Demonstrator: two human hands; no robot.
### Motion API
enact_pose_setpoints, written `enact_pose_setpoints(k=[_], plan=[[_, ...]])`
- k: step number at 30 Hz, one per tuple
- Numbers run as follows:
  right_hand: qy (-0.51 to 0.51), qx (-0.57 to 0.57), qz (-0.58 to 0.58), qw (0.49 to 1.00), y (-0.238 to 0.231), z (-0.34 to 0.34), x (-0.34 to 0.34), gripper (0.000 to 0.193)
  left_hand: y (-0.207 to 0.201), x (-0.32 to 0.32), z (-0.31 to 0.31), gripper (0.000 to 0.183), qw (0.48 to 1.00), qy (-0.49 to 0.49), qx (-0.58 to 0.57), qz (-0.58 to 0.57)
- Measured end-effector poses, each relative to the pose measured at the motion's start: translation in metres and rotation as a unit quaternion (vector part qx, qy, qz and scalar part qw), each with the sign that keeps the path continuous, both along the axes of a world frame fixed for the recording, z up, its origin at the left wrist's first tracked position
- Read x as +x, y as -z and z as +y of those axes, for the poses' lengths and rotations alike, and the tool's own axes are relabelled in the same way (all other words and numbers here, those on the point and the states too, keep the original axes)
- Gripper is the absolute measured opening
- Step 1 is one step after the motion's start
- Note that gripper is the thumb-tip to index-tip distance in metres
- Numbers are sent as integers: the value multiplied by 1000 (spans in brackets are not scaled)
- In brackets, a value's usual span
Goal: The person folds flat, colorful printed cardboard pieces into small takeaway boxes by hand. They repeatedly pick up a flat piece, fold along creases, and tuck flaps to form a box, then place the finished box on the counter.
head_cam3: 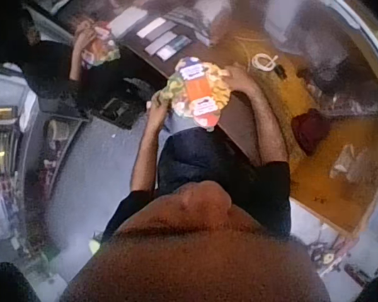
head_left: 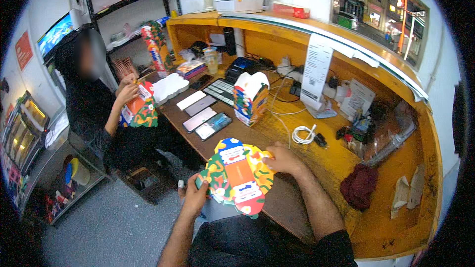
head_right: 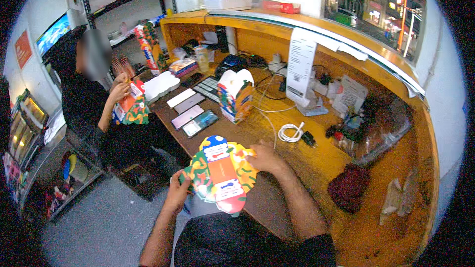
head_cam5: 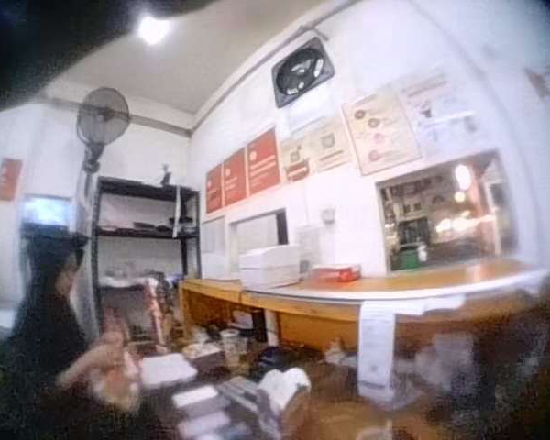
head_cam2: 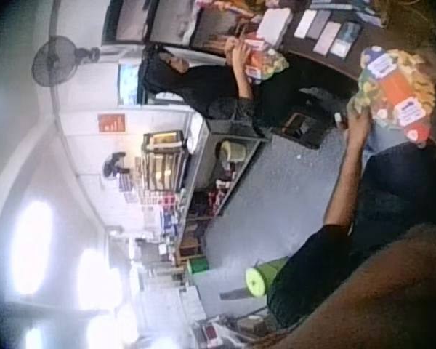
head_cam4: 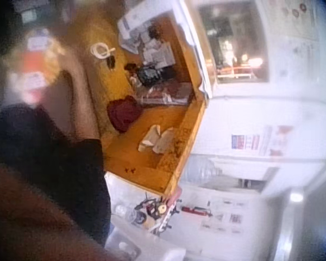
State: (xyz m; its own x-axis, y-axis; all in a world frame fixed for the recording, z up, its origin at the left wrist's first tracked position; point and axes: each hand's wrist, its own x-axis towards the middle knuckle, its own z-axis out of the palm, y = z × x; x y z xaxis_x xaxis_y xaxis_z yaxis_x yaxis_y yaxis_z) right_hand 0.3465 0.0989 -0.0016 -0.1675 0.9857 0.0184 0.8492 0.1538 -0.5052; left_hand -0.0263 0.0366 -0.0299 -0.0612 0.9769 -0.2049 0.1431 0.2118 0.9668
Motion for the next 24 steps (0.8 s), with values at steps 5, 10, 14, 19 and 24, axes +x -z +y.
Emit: enact_pose_setpoints(k=[5,10,14,19,24], plan=[[14,-56,3,998,-21,-8,-21,61,12,-13,3,52,999,-31,10,14],[25,-6,-9,1000,-6,-5,-25,57,-10,-15,-2,56,997,33,-49,-42],[32,18,33,999,-1,-1,-31,56,-7,-17,-5,58,992,7,-39,-122],[42,42,45,997,2,-4,-34,53,-5,-15,-10,58,995,-2,-20,-99],[31,87,35,995,17,-4,-31,50,15,-21,-2,56,999,22,-16,-31]])
